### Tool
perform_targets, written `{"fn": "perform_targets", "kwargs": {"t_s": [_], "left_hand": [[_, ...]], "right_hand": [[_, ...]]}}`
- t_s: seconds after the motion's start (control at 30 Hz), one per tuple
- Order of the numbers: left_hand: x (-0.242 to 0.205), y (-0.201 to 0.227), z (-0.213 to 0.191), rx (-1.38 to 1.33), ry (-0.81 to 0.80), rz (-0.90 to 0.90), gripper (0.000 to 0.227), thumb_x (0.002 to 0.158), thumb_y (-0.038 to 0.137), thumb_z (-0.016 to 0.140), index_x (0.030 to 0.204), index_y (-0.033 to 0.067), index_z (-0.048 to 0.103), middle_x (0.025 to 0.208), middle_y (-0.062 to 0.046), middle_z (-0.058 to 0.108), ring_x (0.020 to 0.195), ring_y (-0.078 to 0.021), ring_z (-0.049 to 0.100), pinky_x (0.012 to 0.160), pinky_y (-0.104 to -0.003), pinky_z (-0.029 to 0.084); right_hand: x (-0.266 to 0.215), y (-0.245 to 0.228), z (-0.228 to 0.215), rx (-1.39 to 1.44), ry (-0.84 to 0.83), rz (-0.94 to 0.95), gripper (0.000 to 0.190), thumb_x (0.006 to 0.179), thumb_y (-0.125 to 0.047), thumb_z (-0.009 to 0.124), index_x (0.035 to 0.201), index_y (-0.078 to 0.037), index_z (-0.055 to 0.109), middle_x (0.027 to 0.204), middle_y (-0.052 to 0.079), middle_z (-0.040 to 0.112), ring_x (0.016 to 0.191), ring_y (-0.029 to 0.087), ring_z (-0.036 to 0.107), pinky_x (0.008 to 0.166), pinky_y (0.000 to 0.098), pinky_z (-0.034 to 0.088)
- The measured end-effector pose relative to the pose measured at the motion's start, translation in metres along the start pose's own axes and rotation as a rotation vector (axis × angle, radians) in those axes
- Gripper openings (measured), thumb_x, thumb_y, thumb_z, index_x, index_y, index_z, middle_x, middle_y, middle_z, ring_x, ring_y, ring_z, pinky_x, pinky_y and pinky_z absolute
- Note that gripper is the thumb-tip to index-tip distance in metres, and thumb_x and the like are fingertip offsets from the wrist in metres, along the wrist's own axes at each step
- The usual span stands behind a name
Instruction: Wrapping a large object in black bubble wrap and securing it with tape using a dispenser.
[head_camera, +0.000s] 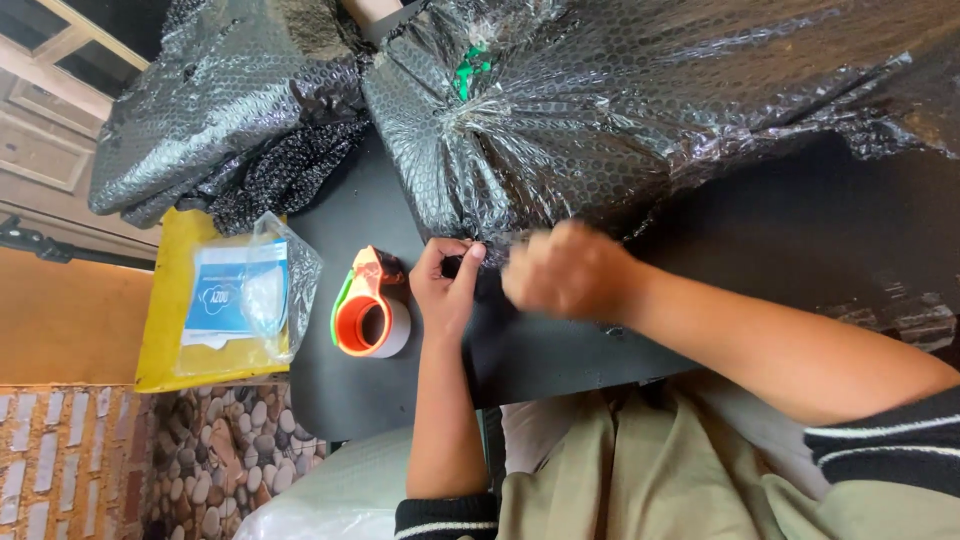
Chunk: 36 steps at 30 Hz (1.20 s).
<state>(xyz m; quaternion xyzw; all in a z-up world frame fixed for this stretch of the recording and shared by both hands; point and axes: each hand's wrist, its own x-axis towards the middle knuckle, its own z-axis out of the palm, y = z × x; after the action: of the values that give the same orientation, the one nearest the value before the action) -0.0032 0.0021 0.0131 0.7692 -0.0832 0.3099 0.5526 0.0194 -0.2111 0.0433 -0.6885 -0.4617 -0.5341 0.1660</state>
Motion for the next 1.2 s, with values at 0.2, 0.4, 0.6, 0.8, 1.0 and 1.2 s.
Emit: {"fn": "perform_targets", "kwargs": {"t_s": [0.2,0.4,0.6,0.8,1.0,1.2], "left_hand": [[-0.003,-0.001,0.001,-0.011,0.016,0.013,0.022,0.088,0.008,0.085,0.081,0.0016,0.065,0.077,-0.012,0.075,0.084,-0.0247,0.077,0.084,-0.039,0.058],[-0.002,-0.001,0.003,-0.005,0.027,0.041,0.021,0.087,0.007,0.085,0.08,0.0014,0.065,0.076,-0.012,0.074,0.083,-0.0245,0.076,0.084,-0.041,0.058],[-0.004,0.002,0.003,0.016,0.034,0.058,0.023,0.086,0.007,0.086,0.079,0.0001,0.064,0.075,-0.013,0.074,0.082,-0.0267,0.076,0.084,-0.042,0.059],[-0.004,0.001,0.004,0.08,0.028,0.134,0.023,0.087,0.007,0.085,0.08,-0.0003,0.064,0.076,-0.014,0.073,0.081,-0.0308,0.076,0.083,-0.044,0.06],[-0.004,0.017,0.01,0.152,0.031,0.216,0.019,0.092,0.011,0.08,0.083,0.002,0.066,0.08,-0.013,0.074,0.083,-0.0338,0.075,0.084,-0.044,0.059],[-0.012,0.032,0.008,0.326,0.002,0.429,0.031,0.093,0.014,0.078,0.114,-0.003,0.063,0.119,-0.019,0.066,0.109,-0.0378,0.066,0.096,-0.049,0.053]], "right_hand": [[-0.004,-0.009,-0.017,0.305,0.059,-0.176,0.016,0.1,-0.014,0.062,0.09,-0.01,0.074,0.094,0.006,0.071,0.089,0.023,0.07,0.085,0.0339,0.061],[0.005,0.019,-0.007,0.177,0.025,-0.072,0.011,0.1,-0.007,0.065,0.099,-0.002,0.075,0.101,0.012,0.074,0.095,0.027,0.073,0.09,0.0337,0.063],[-0.016,0.014,0.014,0.146,-0.165,0.055,0.023,0.102,-0.019,0.064,0.115,-0.001,0.071,0.114,0.014,0.071,0.101,0.025,0.07,0.091,0.0321,0.06],[-0.027,0.004,0.036,0.066,-0.264,0.136,0.024,0.103,-0.026,0.061,0.113,-0.005,0.067,0.104,0.007,0.066,0.096,0.02,0.066,0.084,0.0281,0.058],[-0.019,-0.009,0.043,-0.149,-0.21,0.065,0.012,0.102,-0.008,0.057,0.096,-0.003,0.067,0.092,0.012,0.063,0.084,0.024,0.063,0.081,0.0305,0.057],[-0.02,0.017,0.028,0.253,-0.215,0.15,0.016,0.097,-0.011,0.065,0.108,0.001,0.069,0.101,0.019,0.068,0.094,0.032,0.068,0.091,0.0393,0.056]]}}
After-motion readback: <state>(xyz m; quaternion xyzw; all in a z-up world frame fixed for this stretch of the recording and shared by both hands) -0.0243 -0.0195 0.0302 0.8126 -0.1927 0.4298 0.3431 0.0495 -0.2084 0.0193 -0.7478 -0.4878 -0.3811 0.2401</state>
